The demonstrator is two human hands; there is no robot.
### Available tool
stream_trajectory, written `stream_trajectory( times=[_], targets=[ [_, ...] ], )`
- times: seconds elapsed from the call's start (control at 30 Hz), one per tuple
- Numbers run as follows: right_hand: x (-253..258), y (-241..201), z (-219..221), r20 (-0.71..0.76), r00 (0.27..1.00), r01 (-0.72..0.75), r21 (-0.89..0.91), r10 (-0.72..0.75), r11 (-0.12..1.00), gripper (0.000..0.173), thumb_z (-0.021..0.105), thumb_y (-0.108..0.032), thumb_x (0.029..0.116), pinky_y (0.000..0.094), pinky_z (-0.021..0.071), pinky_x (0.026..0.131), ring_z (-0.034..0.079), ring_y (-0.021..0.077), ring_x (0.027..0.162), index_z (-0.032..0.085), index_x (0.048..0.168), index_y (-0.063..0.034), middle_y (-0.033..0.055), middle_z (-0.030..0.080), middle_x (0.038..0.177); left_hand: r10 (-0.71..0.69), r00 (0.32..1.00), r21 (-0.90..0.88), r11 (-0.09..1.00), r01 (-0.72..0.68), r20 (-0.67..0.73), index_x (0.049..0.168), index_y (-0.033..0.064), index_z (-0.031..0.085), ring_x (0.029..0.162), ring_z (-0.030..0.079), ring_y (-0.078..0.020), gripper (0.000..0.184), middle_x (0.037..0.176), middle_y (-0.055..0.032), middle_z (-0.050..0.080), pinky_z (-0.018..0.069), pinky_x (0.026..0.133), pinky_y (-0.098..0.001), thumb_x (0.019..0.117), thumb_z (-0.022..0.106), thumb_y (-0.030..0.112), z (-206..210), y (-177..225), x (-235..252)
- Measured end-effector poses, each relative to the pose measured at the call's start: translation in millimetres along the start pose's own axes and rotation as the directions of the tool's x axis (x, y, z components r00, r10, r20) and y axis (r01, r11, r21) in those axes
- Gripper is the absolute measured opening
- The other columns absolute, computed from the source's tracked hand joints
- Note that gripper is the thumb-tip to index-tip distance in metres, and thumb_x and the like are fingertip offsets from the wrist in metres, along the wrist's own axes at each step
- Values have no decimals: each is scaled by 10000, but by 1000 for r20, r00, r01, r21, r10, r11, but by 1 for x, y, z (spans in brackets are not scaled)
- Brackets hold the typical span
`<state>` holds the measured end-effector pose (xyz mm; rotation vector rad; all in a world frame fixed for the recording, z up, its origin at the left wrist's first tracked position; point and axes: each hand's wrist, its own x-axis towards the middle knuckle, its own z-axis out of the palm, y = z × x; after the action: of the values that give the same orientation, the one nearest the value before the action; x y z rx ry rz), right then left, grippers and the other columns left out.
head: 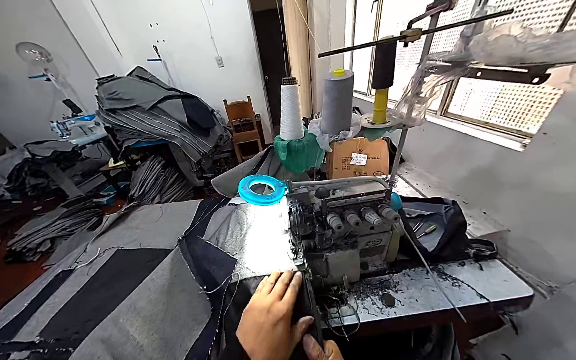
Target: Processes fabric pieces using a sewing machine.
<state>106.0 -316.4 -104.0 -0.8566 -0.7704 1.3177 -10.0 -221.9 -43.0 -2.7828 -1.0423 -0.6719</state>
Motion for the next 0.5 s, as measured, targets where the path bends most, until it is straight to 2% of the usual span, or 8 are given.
stream_trajectory(
  times=[0.13,0.2,0.27,0.33,0.4,0.43,0.47,0.5],
  targets=[
    [10,-9,11,-35,999,11,23,-10,1000,333,383,-57,1068,237,601,800,716,1,775,685,933,-96,-64,749,793,-109,956,-131,980,149,272,1342,-30,608,1338,568,-368,603,1368,-197,641,453,1110,-508,920,660,398,-20,-13,29],
    [17,-12,15,-61,998,11,17,-10,1000,335,394,-64,1073,242,602,771,713,16,748,683,906,-85,-44,741,768,-172,864,-124,958,259,474,1433,-16,516,1393,504,-355,633,1442,-208,572,408,1143,-495,963,618,395,-32,-20,50],
    [23,-17,20,-94,995,12,11,-11,1000,320,397,-76,1075,253,605,755,713,36,732,669,909,-63,-20,732,757,-197,782,-116,939,324,591,1463,10,469,1371,511,-360,590,1450,-221,538,413,1128,-512,1009,573,371,-39,-28,67],
    [22,-23,21,-97,995,30,-16,-31,999,323,396,-73,1075,251,601,763,709,35,735,670,907,-56,-20,727,758,-152,801,-169,939,300,578,1490,3,452,1401,485,-362,563,1482,-230,515,373,1168,-504,1042,527,336,-45,-32,64],
    [16,-25,14,-47,996,76,-116,-81,990,315,403,-56,1066,245,595,787,704,14,756,681,919,-39,-30,728,774,-6,924,-275,954,120,384,1461,-26,501,1423,472,-387,647,1464,-228,555,321,1207,-550,1018,567,440,-48,-27,35],
    [12,-24,10,-18,993,110,-192,-116,975,291,422,-53,1063,242,590,812,700,4,781,685,946,-11,-25,727,796,84,969,-283,959,-16,232,1424,-26,550,1403,500,-404,762,1439,-210,590,350,1176,-616,950,603,568,-45,-21,15],
    [8,-23,7,-10,989,140,-282,-149,949,272,446,-63,1057,247,577,815,686,5,788,681,955,26,-5,712,799,151,976,-285,953,-102,155,1427,-21,557,1410,489,-425,864,1460,-204,579,345,1154,-672,864,674,624,-43,-12,-5],
    [4,-21,7,-19,984,160,-370,-180,915,269,469,-74,1050,256,568,805,678,20,782,680,950,59,29,700,793,185,971,-283,949,-136,152,1464,-12,527,1438,447,-438,946,1505,-199,539,303,1156,-705,779,786,587,-42,-3,-23]
  ],
)
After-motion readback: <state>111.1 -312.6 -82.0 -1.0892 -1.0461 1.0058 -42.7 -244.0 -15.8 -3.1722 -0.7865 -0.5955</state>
